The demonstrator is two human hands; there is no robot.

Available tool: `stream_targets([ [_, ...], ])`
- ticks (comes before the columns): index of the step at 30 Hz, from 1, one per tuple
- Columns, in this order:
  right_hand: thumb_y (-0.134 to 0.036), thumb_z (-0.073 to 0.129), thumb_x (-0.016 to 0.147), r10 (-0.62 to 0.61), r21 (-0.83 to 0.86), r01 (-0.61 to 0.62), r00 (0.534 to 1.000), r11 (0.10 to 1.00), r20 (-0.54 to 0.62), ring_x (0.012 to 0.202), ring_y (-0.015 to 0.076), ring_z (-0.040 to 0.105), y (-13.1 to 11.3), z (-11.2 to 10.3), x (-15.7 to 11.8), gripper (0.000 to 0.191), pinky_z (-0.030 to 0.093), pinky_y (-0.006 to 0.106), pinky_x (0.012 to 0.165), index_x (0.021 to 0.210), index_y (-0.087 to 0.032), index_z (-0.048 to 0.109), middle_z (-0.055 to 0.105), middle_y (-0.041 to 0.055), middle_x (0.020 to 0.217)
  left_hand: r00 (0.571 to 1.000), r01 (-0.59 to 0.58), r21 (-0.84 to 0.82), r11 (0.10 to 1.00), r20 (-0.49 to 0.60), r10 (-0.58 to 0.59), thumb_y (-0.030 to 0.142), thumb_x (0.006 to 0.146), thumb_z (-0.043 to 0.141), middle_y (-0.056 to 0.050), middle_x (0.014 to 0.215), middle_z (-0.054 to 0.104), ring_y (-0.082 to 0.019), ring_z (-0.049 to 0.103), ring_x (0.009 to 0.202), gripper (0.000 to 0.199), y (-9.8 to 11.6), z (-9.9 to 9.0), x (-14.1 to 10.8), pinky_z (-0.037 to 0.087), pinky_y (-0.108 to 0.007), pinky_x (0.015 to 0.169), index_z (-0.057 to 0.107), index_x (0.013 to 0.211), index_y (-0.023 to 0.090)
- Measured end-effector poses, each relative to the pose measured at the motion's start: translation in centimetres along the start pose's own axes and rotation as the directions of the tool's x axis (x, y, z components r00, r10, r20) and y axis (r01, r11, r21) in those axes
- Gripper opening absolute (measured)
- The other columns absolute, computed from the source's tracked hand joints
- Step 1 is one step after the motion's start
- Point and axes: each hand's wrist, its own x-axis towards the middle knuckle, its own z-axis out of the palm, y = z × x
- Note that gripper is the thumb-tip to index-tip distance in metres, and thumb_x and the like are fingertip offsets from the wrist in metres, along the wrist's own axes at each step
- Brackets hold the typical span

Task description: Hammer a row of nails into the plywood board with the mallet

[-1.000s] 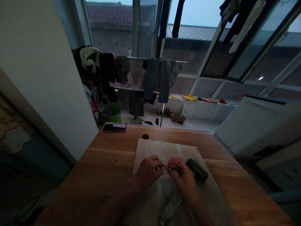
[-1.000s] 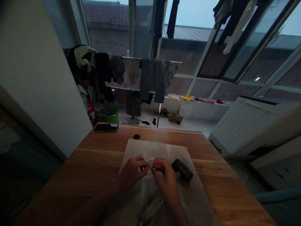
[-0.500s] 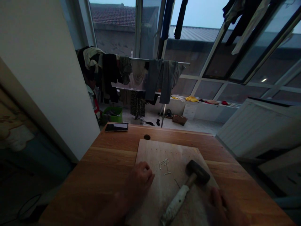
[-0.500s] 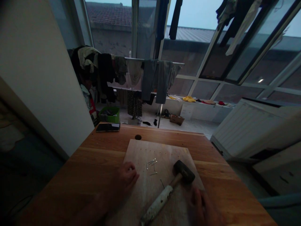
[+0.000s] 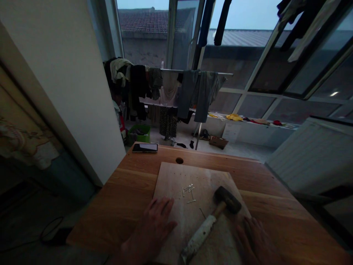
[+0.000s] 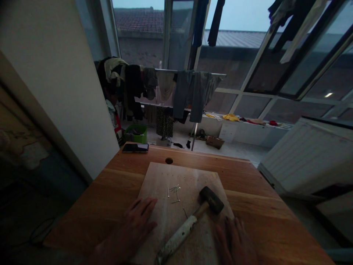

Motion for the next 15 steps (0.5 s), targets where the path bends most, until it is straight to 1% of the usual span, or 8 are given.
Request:
stream_targets([
  [2,-0.021,0.051,0.089,-0.231,-0.038,0.232,0.973,0.972,0.014,0.14,0.0465,0.047,-3.0,-0.1,1.3,0.042,0.052,0.064,0.099,0.124,-0.025,0.074,0.063,0.0173,0.141,0.996,0.084,0.037,0.996,-0.032,-0.083,0.042,0.105,0.044,-0.011,0.14,0.063,-0.026,0.062,0.124,0.05,-1.5,-0.6,-1.2,0.049,-0.048,0.11,0.042,0.151,0.021],
  [4,-0.02,0.048,0.091,-0.272,-0.074,0.275,0.961,0.958,0.053,0.139,0.0469,0.047,-6.4,-0.3,2.9,0.046,0.054,0.063,0.096,0.133,-0.027,0.068,0.059,0.0151,0.146,0.982,0.18,0.051,0.982,-0.067,-0.176,0.042,0.106,0.042,-0.01,0.139,0.063,-0.026,0.063,0.123,0.053,-3.6,-1.2,-2.4,0.048,-0.049,0.11,0.037,0.155,0.023],
  [6,-0.024,0.044,0.096,-0.232,-0.091,0.235,0.972,0.968,0.041,0.134,0.0472,0.052,-9.8,-0.5,4.8,0.043,0.053,0.065,0.093,0.131,-0.029,0.068,0.06,0.0125,0.146,0.968,0.242,0.043,0.969,-0.081,-0.238,0.041,0.107,0.039,-0.01,0.142,0.062,-0.025,0.064,0.122,0.052,-6.1,-1.8,-3.6,0.048,-0.05,0.11,0.035,0.156,0.024],
  [8,-0.027,0.037,0.1,-0.185,-0.025,0.185,0.983,0.982,-0.011,0.131,0.046,0.055,-12.5,-0.5,6.6,0.042,0.052,0.067,0.094,0.127,-0.03,0.069,0.063,0.0114,0.142,0.948,0.301,0.027,0.953,-0.116,-0.296,0.04,0.107,0.037,-0.009,0.142,0.061,-0.025,0.063,0.123,0.049,-8.8,-2.5,-4.6,0.051,-0.048,0.107,0.042,0.152,0.024],
  [9,-0.032,0.037,0.102,-0.12,0.029,0.121,0.992,0.992,-0.022,0.127,0.0435,0.059,-13.5,-0.4,7.4,0.041,0.054,0.064,0.093,0.127,-0.028,0.069,0.066,0.013,0.137,0.933,0.332,0.01,0.943,-0.147,-0.327,0.04,0.107,0.036,-0.008,0.14,0.063,-0.025,0.064,0.123,0.046,-10.2,-2.9,-5.0,0.052,-0.046,0.106,0.047,0.148,0.023],
  [12,-0.045,0.041,0.103,0.099,0.233,-0.078,0.992,0.969,-0.083,0.091,0.0288,0.073,-15.1,-0.2,8.9,0.042,0.062,0.043,0.077,0.115,-0.02,0.072,0.073,0.0152,0.106,0.903,0.358,-0.061,0.932,-0.233,-0.362,0.042,0.105,0.035,-0.008,0.131,0.068,-0.024,0.067,0.116,0.041,-13.4,-4.4,-5.9,0.055,-0.042,0.102,0.069,0.116,0.022],
  [14,-0.042,0.045,0.103,0.132,0.392,-0.084,0.987,0.916,-0.095,0.076,0.0205,0.074,-15.6,-0.1,9.1,0.036,0.061,0.03,0.068,0.105,-0.021,0.075,0.074,0.0106,0.093,0.878,0.366,-0.089,0.926,-0.297,-0.376,0.047,0.101,0.041,-0.01,0.125,0.068,-0.026,0.068,0.112,0.041,-14.7,-5.2,-6.3,0.056,-0.043,0.101,0.072,0.09,0.022],
  [15,-0.04,0.048,0.103,0.116,0.466,-0.063,0.99,0.882,-0.084,0.075,0.0184,0.075,-15.9,-0.2,9.1,0.033,0.06,0.026,0.067,0.102,-0.023,0.075,0.075,0.0089,0.092,0.86,0.384,-0.101,0.918,-0.323,-0.395,0.049,0.098,0.044,-0.011,0.124,0.068,-0.027,0.068,0.11,0.042,-15.1,-5.5,-6.4,0.056,-0.043,0.1,0.069,0.081,0.021],
])
